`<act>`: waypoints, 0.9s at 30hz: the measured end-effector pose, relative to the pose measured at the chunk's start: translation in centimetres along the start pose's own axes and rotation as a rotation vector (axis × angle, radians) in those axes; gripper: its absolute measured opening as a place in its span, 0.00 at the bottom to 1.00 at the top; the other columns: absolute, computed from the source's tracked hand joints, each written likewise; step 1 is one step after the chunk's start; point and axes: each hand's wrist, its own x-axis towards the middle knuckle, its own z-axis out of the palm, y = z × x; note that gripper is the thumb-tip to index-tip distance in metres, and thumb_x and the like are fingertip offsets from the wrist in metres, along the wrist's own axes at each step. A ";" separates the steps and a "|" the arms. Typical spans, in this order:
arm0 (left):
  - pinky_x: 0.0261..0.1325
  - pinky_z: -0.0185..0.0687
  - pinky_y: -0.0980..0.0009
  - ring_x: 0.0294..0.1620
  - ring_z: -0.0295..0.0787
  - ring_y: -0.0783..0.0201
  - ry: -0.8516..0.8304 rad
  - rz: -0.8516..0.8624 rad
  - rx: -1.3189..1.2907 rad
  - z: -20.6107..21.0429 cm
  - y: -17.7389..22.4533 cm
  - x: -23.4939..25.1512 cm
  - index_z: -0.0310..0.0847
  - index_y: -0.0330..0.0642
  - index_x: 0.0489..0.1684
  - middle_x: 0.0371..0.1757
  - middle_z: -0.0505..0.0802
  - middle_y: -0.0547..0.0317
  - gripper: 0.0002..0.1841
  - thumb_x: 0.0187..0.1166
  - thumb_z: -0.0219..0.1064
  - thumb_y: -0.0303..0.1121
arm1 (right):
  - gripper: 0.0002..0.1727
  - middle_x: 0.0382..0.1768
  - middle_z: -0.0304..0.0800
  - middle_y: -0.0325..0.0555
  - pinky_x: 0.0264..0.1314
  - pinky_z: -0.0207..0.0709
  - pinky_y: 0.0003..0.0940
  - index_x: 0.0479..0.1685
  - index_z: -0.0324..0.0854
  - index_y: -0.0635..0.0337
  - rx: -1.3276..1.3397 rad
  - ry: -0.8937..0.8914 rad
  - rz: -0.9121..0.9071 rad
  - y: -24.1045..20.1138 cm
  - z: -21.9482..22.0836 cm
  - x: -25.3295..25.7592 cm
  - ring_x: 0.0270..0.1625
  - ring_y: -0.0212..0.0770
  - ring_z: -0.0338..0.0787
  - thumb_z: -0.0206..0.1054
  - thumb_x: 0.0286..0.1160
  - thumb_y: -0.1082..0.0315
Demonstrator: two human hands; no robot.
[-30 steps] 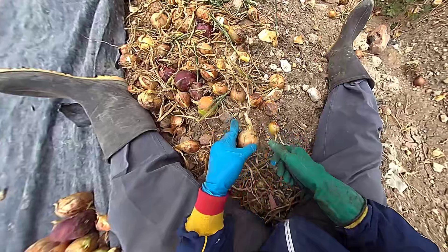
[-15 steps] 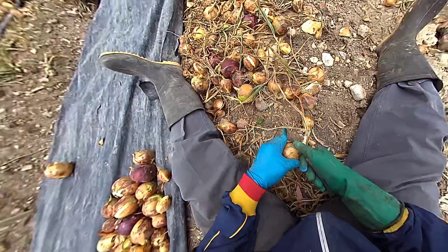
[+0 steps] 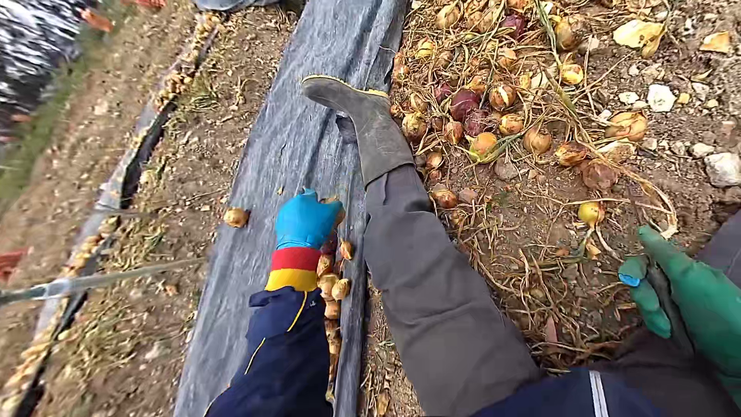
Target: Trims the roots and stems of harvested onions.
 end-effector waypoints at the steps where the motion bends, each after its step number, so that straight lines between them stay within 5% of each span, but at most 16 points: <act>1: 0.53 0.76 0.23 0.53 0.88 0.26 0.011 -0.004 0.001 0.1 0.0 -0.2 0.87 0.33 0.51 0.47 0.91 0.28 0.29 0.75 0.70 0.56 | 0.44 0.10 0.75 0.44 0.06 0.74 0.38 0.31 0.81 0.54 -0.010 0.010 0.000 0.3 0.2 0.0 0.06 0.39 0.74 0.43 0.78 0.20; 4: 0.46 0.82 0.29 0.44 0.92 0.40 0.193 0.236 -0.183 3.3 2.1 -1.2 0.91 0.43 0.52 0.44 0.95 0.45 0.21 0.80 0.66 0.52 | 0.45 0.15 0.81 0.48 0.11 0.79 0.40 0.37 0.86 0.55 -0.104 -0.002 0.005 0.2 1.4 -0.1 0.10 0.42 0.80 0.42 0.78 0.20; 7: 0.68 0.82 0.37 0.64 0.91 0.51 -0.018 0.564 -0.197 5.4 9.0 -2.0 0.86 0.50 0.71 0.64 0.93 0.55 0.22 0.80 0.68 0.45 | 0.44 0.18 0.84 0.52 0.13 0.81 0.42 0.41 0.87 0.57 -0.128 -0.041 -0.007 0.1 3.0 0.0 0.12 0.46 0.81 0.47 0.80 0.23; 9: 0.69 0.80 0.38 0.67 0.88 0.49 -0.174 0.800 -0.030 8.6 12.8 -1.5 0.77 0.50 0.81 0.67 0.91 0.52 0.32 0.74 0.72 0.44 | 0.41 0.20 0.86 0.53 0.15 0.83 0.42 0.44 0.88 0.57 -0.135 -0.050 -0.016 0.1 3.7 -0.1 0.14 0.47 0.83 0.49 0.82 0.25; 14: 0.69 0.81 0.41 0.69 0.86 0.46 -0.279 1.031 0.353 13.6 17.5 -0.7 0.81 0.45 0.76 0.66 0.91 0.48 0.34 0.64 0.77 0.41 | 0.31 0.25 0.92 0.51 0.20 0.87 0.39 0.50 0.88 0.57 -0.143 0.019 -0.020 0.8 4.2 0.0 0.18 0.47 0.89 0.63 0.80 0.34; 17: 0.59 0.84 0.37 0.59 0.91 0.46 -0.274 0.948 0.256 12.2 18.1 -1.8 0.87 0.47 0.64 0.56 0.94 0.52 0.25 0.67 0.75 0.44 | 0.30 0.26 0.92 0.51 0.19 0.86 0.38 0.51 0.87 0.57 -0.125 0.006 0.004 1.1 3.9 0.1 0.18 0.46 0.89 0.62 0.83 0.36; 20: 0.67 0.85 0.46 0.60 0.92 0.56 -0.457 0.718 -0.307 10.3 17.5 -3.3 0.75 0.48 0.84 0.60 0.95 0.55 0.39 0.70 0.77 0.50 | 0.29 0.27 0.92 0.51 0.20 0.86 0.38 0.53 0.87 0.57 -0.105 -0.018 0.043 0.8 4.1 0.3 0.18 0.46 0.88 0.62 0.83 0.38; 22: 0.66 0.88 0.55 0.62 0.91 0.55 -0.729 0.413 -1.018 10.0 17.6 -6.1 0.74 0.44 0.82 0.67 0.91 0.48 0.28 0.82 0.67 0.39 | 0.28 0.27 0.93 0.49 0.23 0.86 0.39 0.54 0.85 0.54 -0.153 0.013 0.044 0.7 4.5 0.6 0.20 0.45 0.90 0.66 0.80 0.37; 24: 0.68 0.87 0.49 0.65 0.90 0.47 -0.908 0.010 -1.575 9.9 18.8 -9.7 0.72 0.41 0.78 0.69 0.87 0.42 0.25 0.89 0.59 0.46 | 0.27 0.28 0.94 0.40 0.29 0.90 0.42 0.49 0.85 0.46 -0.367 0.116 -0.004 0.5 5.1 1.0 0.25 0.41 0.93 0.70 0.73 0.33; 27: 0.66 0.87 0.49 0.68 0.88 0.47 -0.978 -0.319 -1.768 11.0 20.8 -14.8 0.66 0.50 0.84 0.74 0.84 0.45 0.33 0.84 0.61 0.58 | 0.32 0.28 0.89 0.39 0.36 0.85 0.58 0.47 0.85 0.42 -0.685 0.335 -0.094 -0.1 6.7 1.0 0.32 0.46 0.90 0.74 0.59 0.26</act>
